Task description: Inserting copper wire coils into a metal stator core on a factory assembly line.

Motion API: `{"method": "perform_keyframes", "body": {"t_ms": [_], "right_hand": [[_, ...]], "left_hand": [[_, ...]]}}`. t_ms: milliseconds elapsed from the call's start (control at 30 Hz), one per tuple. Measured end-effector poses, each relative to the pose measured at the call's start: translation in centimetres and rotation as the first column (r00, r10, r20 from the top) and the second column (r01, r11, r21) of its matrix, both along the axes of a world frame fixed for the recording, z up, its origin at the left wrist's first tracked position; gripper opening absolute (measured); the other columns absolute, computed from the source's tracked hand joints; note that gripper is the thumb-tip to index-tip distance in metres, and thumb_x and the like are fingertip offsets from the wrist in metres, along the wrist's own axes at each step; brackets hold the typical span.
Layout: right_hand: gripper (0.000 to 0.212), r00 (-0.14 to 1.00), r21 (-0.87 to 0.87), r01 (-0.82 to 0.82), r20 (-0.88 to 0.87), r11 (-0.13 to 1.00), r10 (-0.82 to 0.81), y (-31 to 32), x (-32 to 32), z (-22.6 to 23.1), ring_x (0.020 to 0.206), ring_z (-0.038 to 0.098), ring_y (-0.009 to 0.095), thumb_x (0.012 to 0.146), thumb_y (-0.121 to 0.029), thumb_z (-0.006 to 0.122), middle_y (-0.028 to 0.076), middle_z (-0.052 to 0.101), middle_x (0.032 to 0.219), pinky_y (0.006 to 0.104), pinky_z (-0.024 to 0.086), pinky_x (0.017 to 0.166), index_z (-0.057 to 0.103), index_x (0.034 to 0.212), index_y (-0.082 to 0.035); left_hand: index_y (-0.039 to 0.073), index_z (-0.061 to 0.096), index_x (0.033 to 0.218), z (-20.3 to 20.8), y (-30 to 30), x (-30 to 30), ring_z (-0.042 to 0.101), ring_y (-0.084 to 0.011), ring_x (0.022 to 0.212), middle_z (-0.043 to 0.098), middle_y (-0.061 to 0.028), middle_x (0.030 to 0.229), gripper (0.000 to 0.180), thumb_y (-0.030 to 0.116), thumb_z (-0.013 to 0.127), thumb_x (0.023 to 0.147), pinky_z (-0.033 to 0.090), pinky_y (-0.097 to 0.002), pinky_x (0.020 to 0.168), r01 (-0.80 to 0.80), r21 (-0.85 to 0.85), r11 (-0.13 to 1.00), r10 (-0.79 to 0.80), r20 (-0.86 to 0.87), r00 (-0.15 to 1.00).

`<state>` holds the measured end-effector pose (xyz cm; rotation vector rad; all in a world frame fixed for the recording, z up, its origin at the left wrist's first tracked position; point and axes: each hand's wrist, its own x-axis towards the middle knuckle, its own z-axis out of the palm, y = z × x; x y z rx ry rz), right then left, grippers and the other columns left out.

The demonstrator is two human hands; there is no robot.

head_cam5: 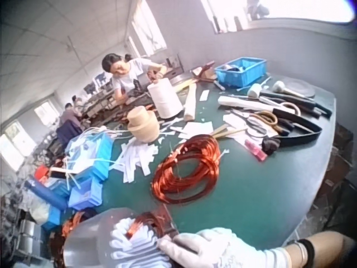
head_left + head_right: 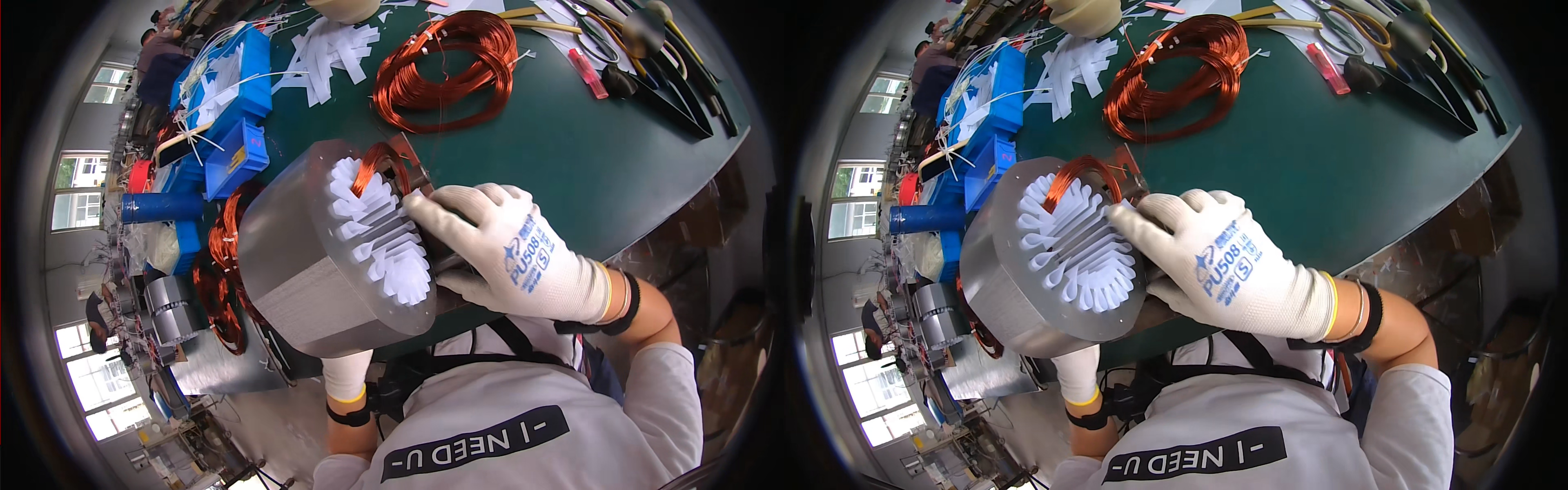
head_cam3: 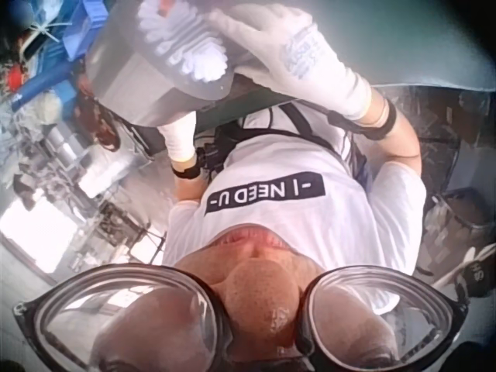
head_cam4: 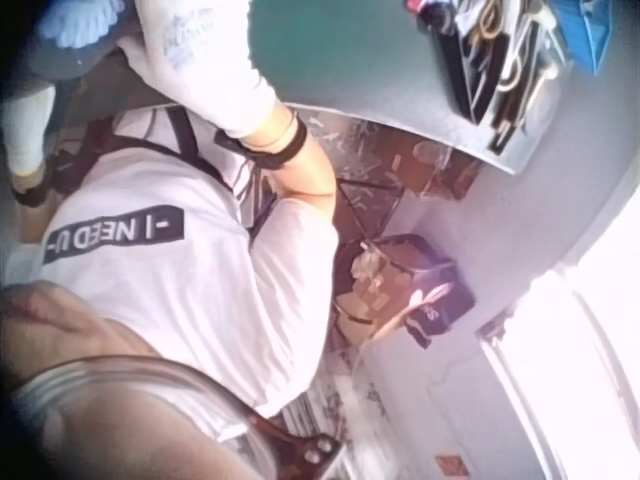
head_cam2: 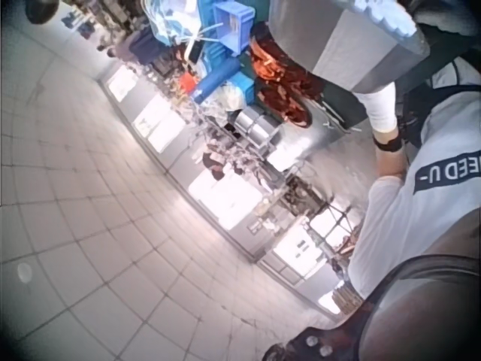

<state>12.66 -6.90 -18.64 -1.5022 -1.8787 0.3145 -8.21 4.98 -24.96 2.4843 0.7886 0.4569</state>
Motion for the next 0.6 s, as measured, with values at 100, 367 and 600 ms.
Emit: {"method": "perform_keyframes", "body": {"t_ms": [100, 367, 600], "right_hand": [[0.062, 0.991, 0.054, -0.011, 0.134, 0.999, 0.003, 0.7, 0.4, 0.3, 0.097, 0.062, 0.028, 0.075, -0.026, 0.076, 0.011, 0.062, 0.114, 0.0412, 0.048, 0.085, 0.057, 0.132, -0.010], [0.018, 0.926, 0.109, -0.180, 0.355, 0.978, 0.130, 5.5, 2.7, 0.1, 0.083, 0.064, 0.022, 0.074, -0.023, 0.071, 0.001, 0.063, 0.085, 0.0382, 0.048, 0.072, 0.068, 0.091, -0.018], [0.013, 0.856, 0.236, -0.472, 0.353, 0.849, 0.377, 9.7, 3.6, 0.1, 0.081, 0.059, 0.023, 0.075, -0.019, 0.069, 0.000, 0.060, 0.085, 0.0389, 0.044, 0.070, 0.064, 0.087, -0.017]], "left_hand": [[0.003, 0.066, 0.104, 1.2, 0.7, -3.9, 0.065, -0.0327, 0.084, 0.067, -0.0151, 0.100, 0.029, 0.016, 0.072, 0.078, 0.051, -0.0391, 0.073, 0.001, -0.044, 0.999, 0.001, 0.037, 0.999], [0.003, 0.066, 0.104, 2.1, 8.2, -7.3, 0.066, -0.0318, 0.082, 0.068, -0.0144, 0.098, 0.030, 0.016, 0.073, 0.078, 0.051, -0.0387, 0.071, 0.013, -0.149, 0.989, 0.014, 0.176, 0.984], [0.001, 0.065, 0.101, 3.7, 4.1, -9.5, 0.067, -0.0211, 0.074, 0.069, -0.0094, 0.087, 0.031, 0.010, 0.076, 0.074, 0.051, -0.0333, 0.065, -0.038, 0.114, 0.993, 0.023, 0.132, 0.991]]}}
